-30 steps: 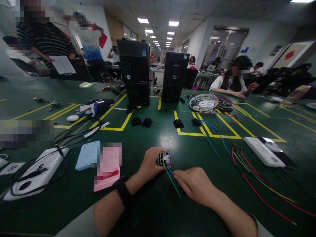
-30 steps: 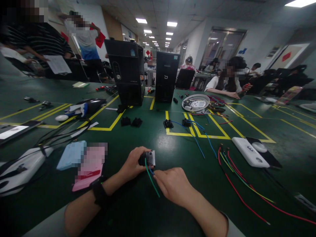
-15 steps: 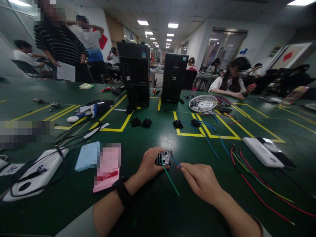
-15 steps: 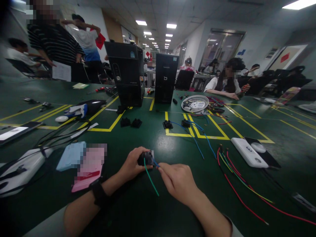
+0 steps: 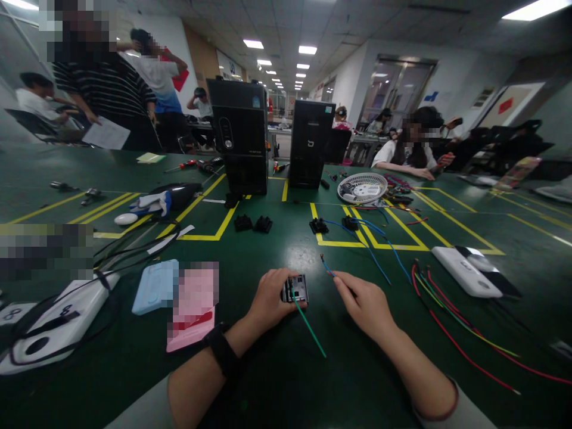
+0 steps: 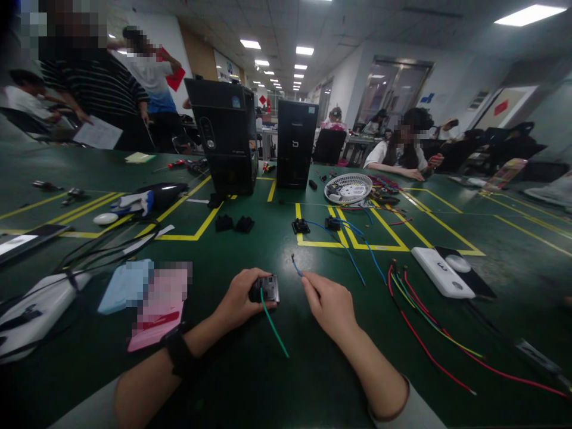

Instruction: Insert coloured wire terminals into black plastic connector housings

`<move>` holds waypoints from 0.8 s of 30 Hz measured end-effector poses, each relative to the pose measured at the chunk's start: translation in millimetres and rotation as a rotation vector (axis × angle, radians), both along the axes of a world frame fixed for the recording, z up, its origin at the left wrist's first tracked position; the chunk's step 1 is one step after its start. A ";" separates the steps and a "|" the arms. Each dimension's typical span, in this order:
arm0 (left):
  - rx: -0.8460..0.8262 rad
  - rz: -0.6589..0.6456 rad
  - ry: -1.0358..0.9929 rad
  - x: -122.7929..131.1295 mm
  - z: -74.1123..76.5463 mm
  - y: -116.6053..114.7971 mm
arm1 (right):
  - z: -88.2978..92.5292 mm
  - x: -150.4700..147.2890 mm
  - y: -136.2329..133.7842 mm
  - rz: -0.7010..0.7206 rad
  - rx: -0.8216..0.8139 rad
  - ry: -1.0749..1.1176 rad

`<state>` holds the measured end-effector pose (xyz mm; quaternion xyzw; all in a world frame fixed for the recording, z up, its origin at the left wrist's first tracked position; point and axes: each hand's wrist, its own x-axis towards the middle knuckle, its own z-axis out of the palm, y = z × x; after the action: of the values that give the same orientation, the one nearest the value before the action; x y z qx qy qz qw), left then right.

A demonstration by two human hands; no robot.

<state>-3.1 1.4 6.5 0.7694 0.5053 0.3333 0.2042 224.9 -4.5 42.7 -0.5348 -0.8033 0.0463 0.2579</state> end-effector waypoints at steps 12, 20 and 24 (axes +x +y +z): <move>-0.008 0.003 0.009 -0.5 0.7 -1.2 | -2.1 74.0 50.2 -0.594 0.070 -0.079; -0.002 0.022 0.015 0.7 1.4 -2.0 | -9.1 83.3 60.5 -0.504 0.030 0.163; 0.003 0.029 0.000 1.2 -0.5 -0.9 | -9.1 60.4 74.0 -0.405 -0.018 0.329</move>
<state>-1.9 0.5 6.0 0.7622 0.5160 0.3370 0.1982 285.4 69.5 33.6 -0.6723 -0.6265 0.0872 0.3846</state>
